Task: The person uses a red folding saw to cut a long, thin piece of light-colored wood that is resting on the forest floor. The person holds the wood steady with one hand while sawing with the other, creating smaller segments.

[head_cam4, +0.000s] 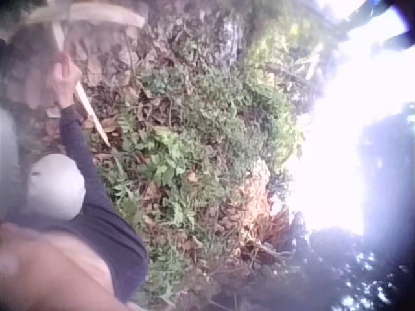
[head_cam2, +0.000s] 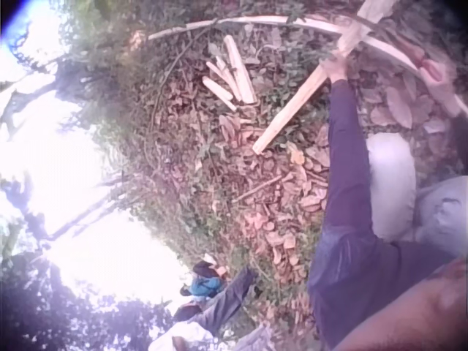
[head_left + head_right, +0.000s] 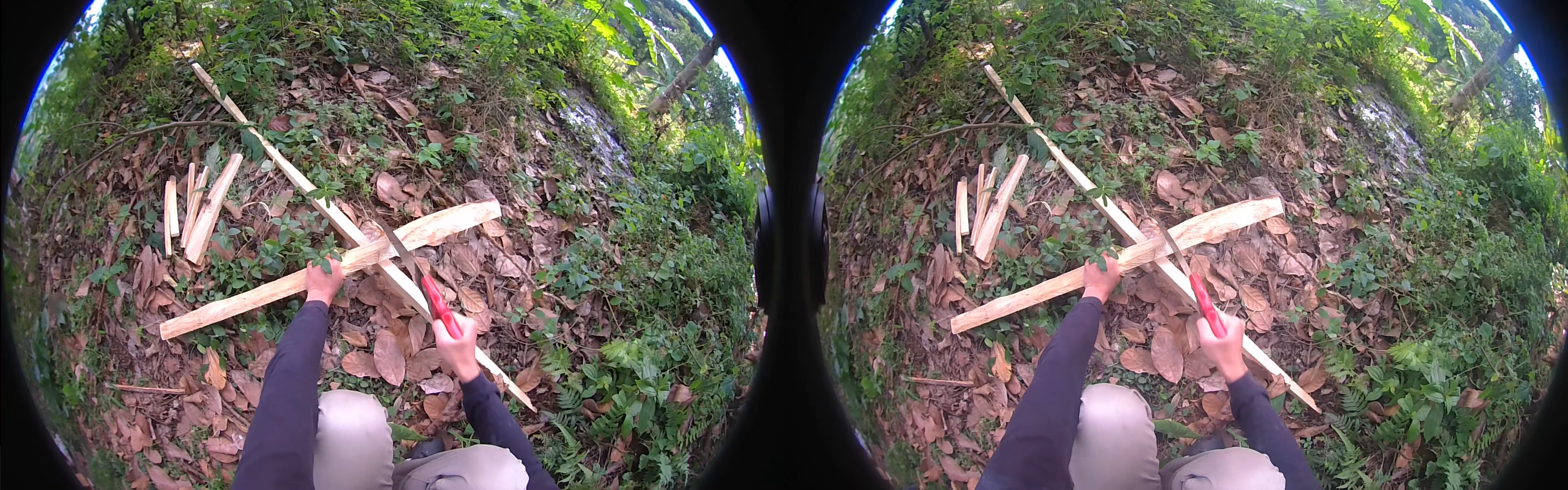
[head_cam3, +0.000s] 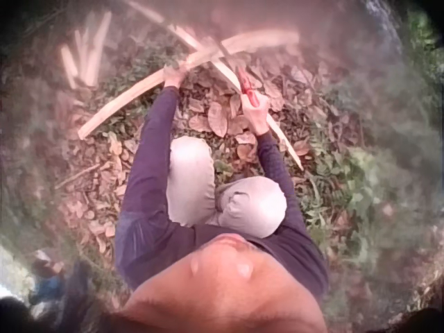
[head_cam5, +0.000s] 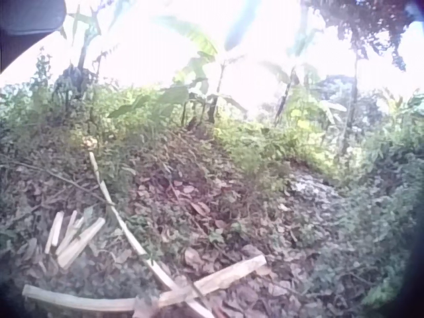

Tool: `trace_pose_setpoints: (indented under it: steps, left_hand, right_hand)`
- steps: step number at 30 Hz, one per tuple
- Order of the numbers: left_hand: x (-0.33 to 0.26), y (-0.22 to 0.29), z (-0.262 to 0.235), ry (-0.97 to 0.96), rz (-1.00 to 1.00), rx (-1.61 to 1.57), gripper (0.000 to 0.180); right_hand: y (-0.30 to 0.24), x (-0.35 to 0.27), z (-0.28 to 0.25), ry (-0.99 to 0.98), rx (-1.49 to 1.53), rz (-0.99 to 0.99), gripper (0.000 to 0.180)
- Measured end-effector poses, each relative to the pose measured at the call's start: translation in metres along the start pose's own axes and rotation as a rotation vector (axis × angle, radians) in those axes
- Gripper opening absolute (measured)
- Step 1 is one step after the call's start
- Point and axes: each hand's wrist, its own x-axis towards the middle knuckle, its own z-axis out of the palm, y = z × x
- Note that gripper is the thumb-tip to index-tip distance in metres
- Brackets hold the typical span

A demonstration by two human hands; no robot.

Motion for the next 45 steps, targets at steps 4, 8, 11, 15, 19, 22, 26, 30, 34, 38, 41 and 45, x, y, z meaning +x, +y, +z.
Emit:
trace_pose_setpoints:
  steps: [4,8,11,15,19,22,26,30,34,38,41,45]
  left_hand:
    - [-0.023,-0.009,0.003,0.128,-0.14,-0.255,0.023]
    - [0.002,-0.007,-0.001,0.131,-0.053,-0.09,0.024]
    - [0.001,0.001,-0.001,0.102,0.015,-0.01,0.023]
    - [0.002,-0.008,0.009,0.112,-0.114,-0.137,0.025]
    - [0.007,-0.001,0.018,0.023,-0.272,-0.266,0.035]
    - [0.006,-0.014,0.013,-0.002,-0.232,-0.311,0.036]
    - [0.003,0.01,-0.017,0.018,-0.671,-0.695,0.039]
    - [-0.005,-0.003,-0.021,0.037,-0.552,-0.689,0.038]
    - [-0.006,0.003,-0.028,0.06,-0.482,-0.806,0.038]
    - [-0.005,0.014,-0.035,0.104,-0.532,-0.837,0.038]
    - [-0.002,0.013,-0.031,0.087,-0.467,-0.79,0.032]
    - [0.0,0.002,-0.037,-0.093,-0.218,-0.318,0.024]
  right_hand:
    - [-0.003,-0.026,0.0,-0.098,-0.011,0.032,0.027]
    - [-0.019,-0.086,-0.039,-0.049,-0.018,0.035,0.028]
    - [-0.012,-0.022,-0.005,-0.002,-0.021,0.011,0.029]
    - [-0.02,-0.03,0.0,-0.053,-0.053,0.007,0.028]
    - [-0.018,-0.092,-0.04,-0.016,-0.06,0.016,0.024]
    - [-0.019,-0.036,-0.001,-0.026,-0.012,0.012,0.029]
    - [0.002,-0.014,0.019,-0.057,-0.069,-0.054,0.028]
    - [0.064,-0.049,0.032,-0.093,-0.003,-0.094,0.014]
    - [0.143,-0.064,0.039,0.025,0.022,-0.131,0.019]
    - [0.157,-0.048,0.011,-0.127,0.099,0.087,0.017]
    - [0.167,-0.044,0.005,-0.146,0.024,0.092,0.014]
    - [0.14,-0.041,0.016,-0.149,0.169,0.12,0.011]
